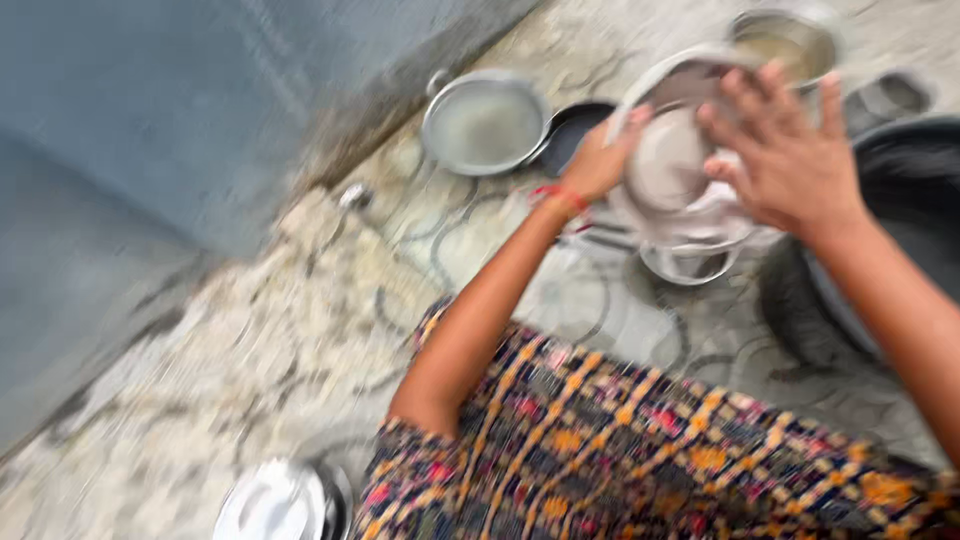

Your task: The person cleans various metal plates and bowls by scrubbing them with a sponge and rinsing them in a large basin of water.

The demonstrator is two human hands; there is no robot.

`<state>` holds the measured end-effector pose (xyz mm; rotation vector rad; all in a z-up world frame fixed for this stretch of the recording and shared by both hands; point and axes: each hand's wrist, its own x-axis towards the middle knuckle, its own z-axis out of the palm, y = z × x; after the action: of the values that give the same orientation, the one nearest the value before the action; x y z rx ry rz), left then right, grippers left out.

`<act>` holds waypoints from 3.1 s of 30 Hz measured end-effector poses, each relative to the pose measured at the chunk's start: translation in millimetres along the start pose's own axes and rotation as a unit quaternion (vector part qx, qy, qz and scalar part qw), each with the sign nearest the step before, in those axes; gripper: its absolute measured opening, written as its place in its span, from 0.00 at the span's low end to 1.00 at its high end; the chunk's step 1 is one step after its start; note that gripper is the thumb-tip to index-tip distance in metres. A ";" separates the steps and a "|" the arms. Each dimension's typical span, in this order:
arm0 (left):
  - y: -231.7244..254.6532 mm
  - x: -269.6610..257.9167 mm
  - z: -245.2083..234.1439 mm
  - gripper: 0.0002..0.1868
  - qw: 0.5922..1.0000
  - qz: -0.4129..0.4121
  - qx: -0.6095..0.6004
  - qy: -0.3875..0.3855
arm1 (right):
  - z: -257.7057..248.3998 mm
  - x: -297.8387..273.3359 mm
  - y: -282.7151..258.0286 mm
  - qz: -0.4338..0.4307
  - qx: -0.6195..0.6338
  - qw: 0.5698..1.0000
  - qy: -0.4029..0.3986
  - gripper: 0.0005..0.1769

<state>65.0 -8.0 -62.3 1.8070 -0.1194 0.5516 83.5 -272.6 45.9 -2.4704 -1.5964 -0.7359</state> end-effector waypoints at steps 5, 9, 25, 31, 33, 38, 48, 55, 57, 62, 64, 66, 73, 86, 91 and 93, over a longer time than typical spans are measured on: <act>-3.8 5.2 18.2 0.38 0.999 -0.033 -0.014 0.028 | 31.1 -16.5 -79.8 -0.063 0.337 0.938 -0.060 0.41; -6.3 -3.0 -15.2 0.36 0.999 -0.044 0.019 0.007 | 1.5 -39.0 -42.1 -0.076 0.102 0.977 -0.169 0.39; 70.4 -18.6 -98.3 0.33 0.884 -0.444 -0.102 -0.108 | -22.8 -30.2 -30.3 -0.144 0.045 0.989 -0.002 0.18; 94.4 2.0 -65.6 0.37 0.853 -0.403 -0.329 0.045 | -10.2 -7.0 -50.3 0.066 0.223 0.966 0.116 0.10; 101.1 -30.9 -19.6 0.36 0.990 -0.080 -0.102 0.054 | 4.9 20.1 -58.7 0.181 0.275 0.931 0.158 0.18; 129.3 -66.6 32.3 0.30 0.909 0.219 0.332 0.125 | 40.0 68.5 -64.1 0.320 0.506 0.725 0.339 0.29; -31.0 21.8 -53.5 0.28 0.955 -0.139 -0.236 0.117 | 29.5 59.8 -98.6 0.319 0.451 0.795 0.249 0.30; 73.4 -69.4 60.5 0.38 0.916 0.075 0.318 0.233 | 38.4 55.5 -58.2 0.357 0.562 0.627 0.405 0.29; 122.4 -88.8 55.0 0.38 0.927 0.179 0.298 0.141 | 53.0 49.7 -53.8 0.424 0.543 0.644 0.332 0.31; 128.6 -45.2 8.2 0.27 0.937 0.210 0.278 0.020 | 55.7 47.8 -52.8 0.445 0.647 0.552 0.281 0.30; 96.1 -11.2 -8.7 0.24 0.949 0.165 0.268 0.028 | 45.6 46.0 -60.5 0.408 0.640 0.603 0.243 0.32; 59.8 9.1 -31.1 0.23 0.975 0.100 0.195 0.041 | 35.4 44.5 -65.3 0.399 0.641 0.616 0.223 0.34; 82.6 -33.6 7.5 0.43 0.943 0.016 0.328 0.054 | 23.5 54.0 -63.2 0.412 0.687 0.551 0.233 0.36; 137.9 -39.5 -36.6 0.47 0.949 0.191 0.251 -0.020 | 0.4 55.7 -60.6 0.406 0.679 0.565 0.237 0.37; 114.0 -19.9 -40.7 0.21 0.975 0.120 0.166 0.084 | 7.3 50.3 -47.4 0.367 0.706 0.547 0.261 0.38; 100.4 -15.9 -43.8 0.23 0.975 0.061 0.169 0.131 | 9.7 49.2 -37.8 0.391 0.705 0.528 0.266 0.38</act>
<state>1.8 -1.7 28.4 2.0434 0.0474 0.9384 69.6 -211.8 53.4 -1.1263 -0.2444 0.1007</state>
